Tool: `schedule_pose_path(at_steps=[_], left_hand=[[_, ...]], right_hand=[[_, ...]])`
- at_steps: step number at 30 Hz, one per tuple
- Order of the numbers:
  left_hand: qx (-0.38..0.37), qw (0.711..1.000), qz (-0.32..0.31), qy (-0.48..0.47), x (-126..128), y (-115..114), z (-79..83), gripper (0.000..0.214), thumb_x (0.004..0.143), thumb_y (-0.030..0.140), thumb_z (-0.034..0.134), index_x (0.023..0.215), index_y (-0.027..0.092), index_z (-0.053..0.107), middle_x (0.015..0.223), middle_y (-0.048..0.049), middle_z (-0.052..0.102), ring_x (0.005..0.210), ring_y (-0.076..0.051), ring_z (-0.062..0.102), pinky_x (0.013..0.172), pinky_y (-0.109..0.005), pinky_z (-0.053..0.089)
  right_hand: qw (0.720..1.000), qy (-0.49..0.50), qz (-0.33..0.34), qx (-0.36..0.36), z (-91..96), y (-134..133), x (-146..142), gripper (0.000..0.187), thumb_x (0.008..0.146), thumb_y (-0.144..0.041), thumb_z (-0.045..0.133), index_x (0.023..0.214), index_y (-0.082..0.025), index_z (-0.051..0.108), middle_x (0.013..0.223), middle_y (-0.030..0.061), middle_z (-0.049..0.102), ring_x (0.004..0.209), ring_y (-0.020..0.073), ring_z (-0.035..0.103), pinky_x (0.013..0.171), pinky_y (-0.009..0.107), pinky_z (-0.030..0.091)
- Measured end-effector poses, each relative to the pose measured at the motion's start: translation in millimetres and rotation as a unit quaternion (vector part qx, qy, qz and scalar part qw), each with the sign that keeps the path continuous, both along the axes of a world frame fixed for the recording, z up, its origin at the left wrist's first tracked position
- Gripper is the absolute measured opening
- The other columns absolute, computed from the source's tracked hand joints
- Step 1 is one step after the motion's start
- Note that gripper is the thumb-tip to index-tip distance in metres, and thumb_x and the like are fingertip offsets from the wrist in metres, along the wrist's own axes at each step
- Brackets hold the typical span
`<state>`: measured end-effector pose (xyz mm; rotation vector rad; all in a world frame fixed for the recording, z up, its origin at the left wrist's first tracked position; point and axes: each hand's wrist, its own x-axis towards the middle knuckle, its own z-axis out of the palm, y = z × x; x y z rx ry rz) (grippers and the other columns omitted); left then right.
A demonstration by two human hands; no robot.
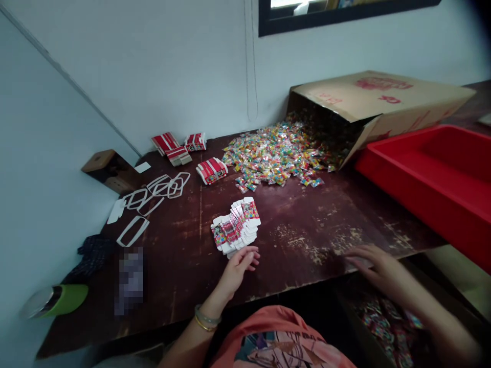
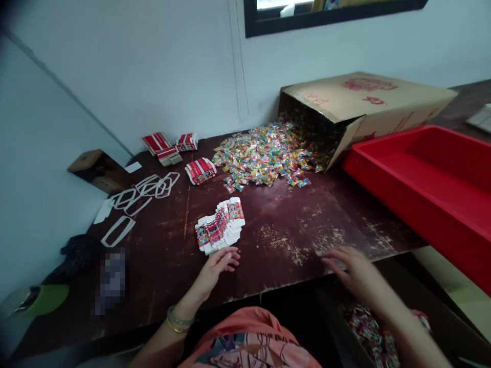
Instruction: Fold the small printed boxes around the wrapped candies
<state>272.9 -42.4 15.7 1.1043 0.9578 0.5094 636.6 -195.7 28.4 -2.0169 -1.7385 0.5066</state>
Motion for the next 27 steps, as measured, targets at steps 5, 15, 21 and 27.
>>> schedule_pose_path(at_steps=[5,15,21,27], left_hand=[[-0.019,0.997,-0.064,-0.029,6.4,-17.5,2.8,0.040,0.084,0.044,0.057,0.110,0.014,0.061,0.099,-0.0095,0.063,0.084,-0.017,0.059,0.072,-0.029,0.045],[-0.079,0.995,-0.039,-0.054,-20.3,-29.9,2.8,0.044,0.081,0.047,0.062,0.107,0.011,0.063,0.096,-0.0116,0.065,0.081,-0.018,0.062,0.070,-0.030,0.045],[-0.241,0.946,0.040,-0.212,-3.0,-13.4,-8.3,0.037,0.076,0.037,0.068,0.101,0.011,0.064,0.098,-0.0126,0.068,0.089,-0.021,0.063,0.081,-0.033,0.047],[-0.189,0.976,0.003,-0.108,24.9,-26.2,-3.1,0.039,0.063,0.017,0.070,0.101,0.012,0.061,0.066,0.0002,0.062,0.057,-0.012,0.056,0.060,-0.025,0.043]], right_hand=[[0.978,0.042,0.178,0.100,-35.5,136.3,-106.2,0.042,0.090,-0.033,0.054,0.132,-0.027,0.053,0.136,0.0108,0.052,0.123,0.0253,0.050,0.102,0.044,0.043],[0.943,-0.030,0.290,0.159,-46.4,207.5,-122.6,0.026,0.096,-0.032,0.048,0.102,-0.021,0.071,0.104,0.0092,0.072,0.095,0.0196,0.064,0.086,0.036,0.043],[0.913,0.018,0.335,0.232,-26.9,84.9,-175.6,0.016,0.093,-0.028,0.055,0.103,-0.023,0.067,0.099,0.0046,0.071,0.097,0.0189,0.060,0.094,0.040,0.039],[0.961,0.063,0.131,0.234,-9.9,64.2,-180.1,0.025,0.089,-0.029,0.060,0.113,-0.025,0.065,0.124,0.0097,0.061,0.117,0.0272,0.048,0.099,0.049,0.037]])
